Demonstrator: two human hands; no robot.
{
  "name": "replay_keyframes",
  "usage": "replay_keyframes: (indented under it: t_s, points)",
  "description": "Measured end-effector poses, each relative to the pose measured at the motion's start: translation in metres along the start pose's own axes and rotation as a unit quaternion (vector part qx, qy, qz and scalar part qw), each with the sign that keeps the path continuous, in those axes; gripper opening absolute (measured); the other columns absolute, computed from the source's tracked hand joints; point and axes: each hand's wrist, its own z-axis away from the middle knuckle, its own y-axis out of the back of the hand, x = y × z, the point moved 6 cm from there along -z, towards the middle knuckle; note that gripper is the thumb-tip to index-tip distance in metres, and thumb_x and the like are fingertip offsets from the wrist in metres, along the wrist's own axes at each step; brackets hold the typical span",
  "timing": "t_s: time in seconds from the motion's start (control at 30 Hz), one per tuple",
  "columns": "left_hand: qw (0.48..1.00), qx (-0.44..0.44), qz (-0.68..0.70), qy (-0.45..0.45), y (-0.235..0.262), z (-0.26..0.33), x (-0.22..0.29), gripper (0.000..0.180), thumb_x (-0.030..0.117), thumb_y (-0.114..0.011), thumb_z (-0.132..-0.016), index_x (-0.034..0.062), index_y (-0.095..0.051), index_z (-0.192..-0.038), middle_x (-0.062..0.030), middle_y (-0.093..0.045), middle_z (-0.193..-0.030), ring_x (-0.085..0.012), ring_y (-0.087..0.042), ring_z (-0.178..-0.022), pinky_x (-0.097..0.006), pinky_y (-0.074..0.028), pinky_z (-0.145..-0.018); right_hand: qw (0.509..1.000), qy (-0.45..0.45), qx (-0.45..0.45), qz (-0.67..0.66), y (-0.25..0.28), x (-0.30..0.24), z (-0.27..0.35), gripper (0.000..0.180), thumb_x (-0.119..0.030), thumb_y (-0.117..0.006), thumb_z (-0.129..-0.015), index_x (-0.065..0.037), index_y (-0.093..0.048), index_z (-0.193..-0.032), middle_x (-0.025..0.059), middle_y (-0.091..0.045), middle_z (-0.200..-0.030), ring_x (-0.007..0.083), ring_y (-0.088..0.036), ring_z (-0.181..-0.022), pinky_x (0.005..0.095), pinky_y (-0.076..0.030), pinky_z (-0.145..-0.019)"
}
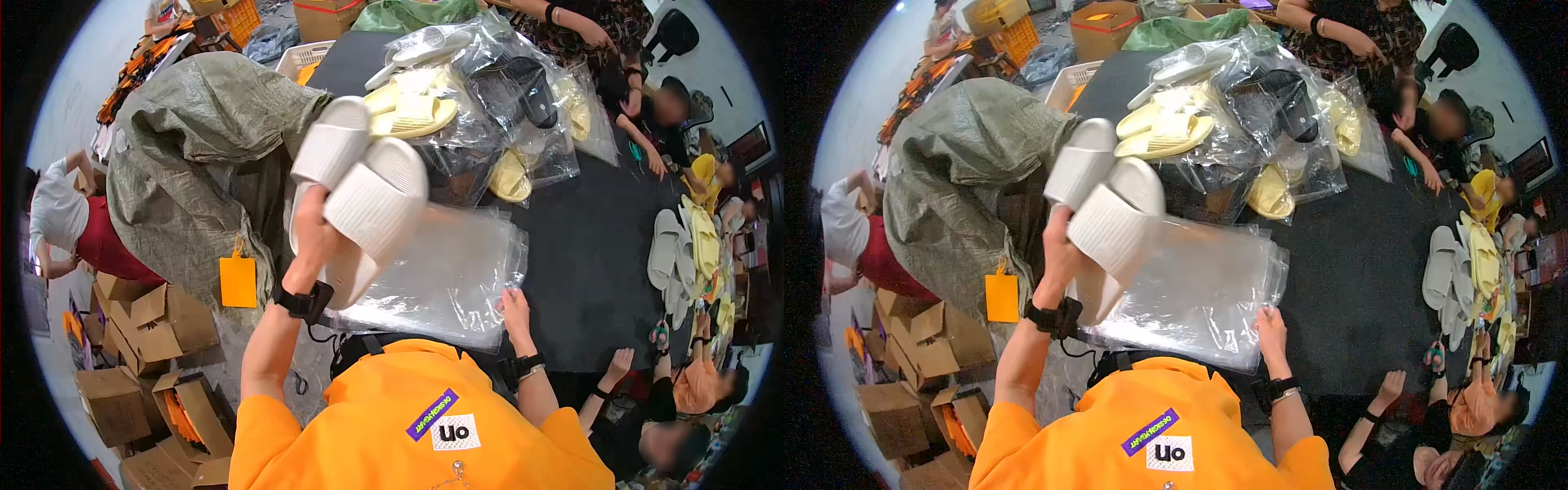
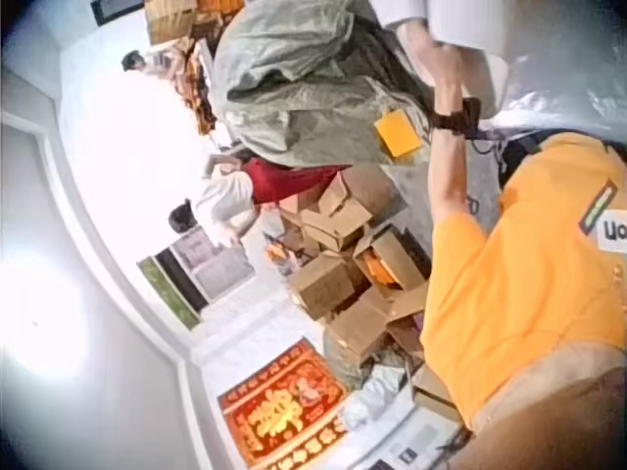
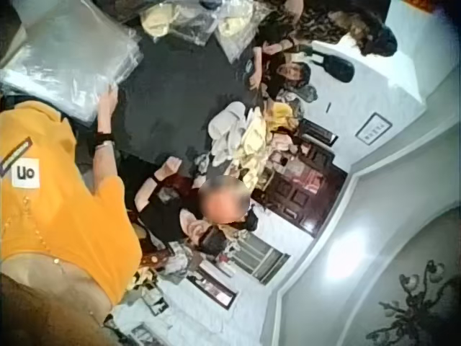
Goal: Packing pairs of slippers into plastic bags in a manufacturing setting.
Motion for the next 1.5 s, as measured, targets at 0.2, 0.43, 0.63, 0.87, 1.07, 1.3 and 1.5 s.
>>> replay_keyframes:
  t_s: [0.2, 0.43, 0.63, 0.87, 1.07, 1.3, 1.5]
  points:
    - [0.961, -0.217, -0.108, -0.131, -0.107, 0.055, 0.027, 0.024, 0.002, -0.057, -0.067, 0.0052, -0.054, -0.091, -0.0133, -0.053, -0.085, -0.0339, -0.054, -0.083, -0.042, -0.045, -0.07, 0.998, 0.037, -0.029, 0.052, -0.022, -0.05, 0.033, 0.055, -0.041, -0.051, -0.089, -0.004, -0.04, -0.129, 0.0125, -0.062, -0.093, 0.0183, -0.058, -0.082, 0.0303, -0.045, -0.07]
    - [0.94, -0.315, -0.125, -0.02, -0.16, 0.106, -0.047, 0.017, 0.012, -0.052, -0.08, 0.0052, -0.053, -0.095, -0.0142, -0.054, -0.092, -0.0357, -0.055, -0.086, -0.043, -0.046, -0.073, 0.985, 0.034, -0.126, -0.115, -0.028, -0.015, 0.065, 0.063, -0.019, -0.065, -0.082, -0.005, -0.03, -0.133, 0.0065, -0.057, -0.093, 0.0129, -0.055, -0.08, 0.0258, -0.044, -0.061]
    - [0.937, -0.324, -0.124, -0.038, -0.161, 0.103, -0.053, 0.023, 0.008, -0.052, -0.078, 0.0067, -0.055, -0.1, -0.0134, -0.054, -0.093, -0.0352, -0.056, -0.085, -0.043, -0.047, -0.073, 0.991, 0.028, -0.082, -0.104, -0.021, 0.006, 0.076, 0.06, -0.007, -0.065, -0.077, -0.006, -0.035, -0.129, 0.0076, -0.056, -0.095, 0.0139, -0.054, -0.081, 0.0269, -0.044, -0.067]
    - [0.936, -0.324, -0.133, -0.034, -0.155, 0.102, -0.051, 0.025, 0.006, -0.053, -0.077, 0.0068, -0.055, -0.102, -0.0132, -0.054, -0.093, -0.0351, -0.056, -0.086, -0.042, -0.046, -0.073, 0.839, 0.36, 0.057, 0.405, -0.035, -0.073, 0.108, 0.065, -0.025, -0.066, -0.075, -0.008, -0.039, -0.132, 0.0205, -0.039, -0.131, 0.0368, -0.038, -0.119, 0.0522, -0.028, -0.098]
    - [0.932, -0.329, -0.149, -0.036, -0.156, 0.102, -0.051, 0.023, 0.007, -0.052, -0.077, 0.006, -0.054, -0.1, -0.0135, -0.053, -0.092, -0.0348, -0.055, -0.087, -0.043, -0.046, -0.073, 0.812, 0.38, 0.023, 0.442, -0.082, -0.068, 0.049, 0.069, -0.044, -0.056, -0.082, -0.009, -0.035, -0.137, 0.0222, -0.021, -0.145, 0.0386, -0.014, -0.135, 0.0559, -0.008, -0.107]
    - [0.93, -0.327, -0.155, -0.064, -0.144, 0.101, -0.048, 0.022, 0.007, -0.054, -0.075, 0.006, -0.054, -0.097, -0.012, -0.054, -0.088, -0.0332, -0.056, -0.083, -0.042, -0.047, -0.07, 0.818, 0.298, -0.003, 0.492, -0.076, -0.048, 0.023, 0.068, -0.051, -0.047, -0.085, -0.009, -0.034, -0.137, 0.0204, -0.019, -0.146, 0.0354, -0.017, -0.135, 0.0552, -0.004, -0.107]
    - [0.901, -0.368, -0.127, -0.192, -0.145, 0.115, 0.003, 0.027, 0.006, -0.059, -0.067, 0.007, -0.054, -0.093, -0.01, -0.053, -0.087, -0.03, -0.057, -0.081, -0.04, -0.046, -0.068, 0.926, 0.358, -0.013, 0.121, -0.046, -0.112, 0.045, 0.065, -0.032, -0.059, -0.084, -0.007, -0.032, -0.137, 0.0199, -0.032, -0.139, 0.0332, -0.043, -0.12, 0.0421, -0.032, -0.101]
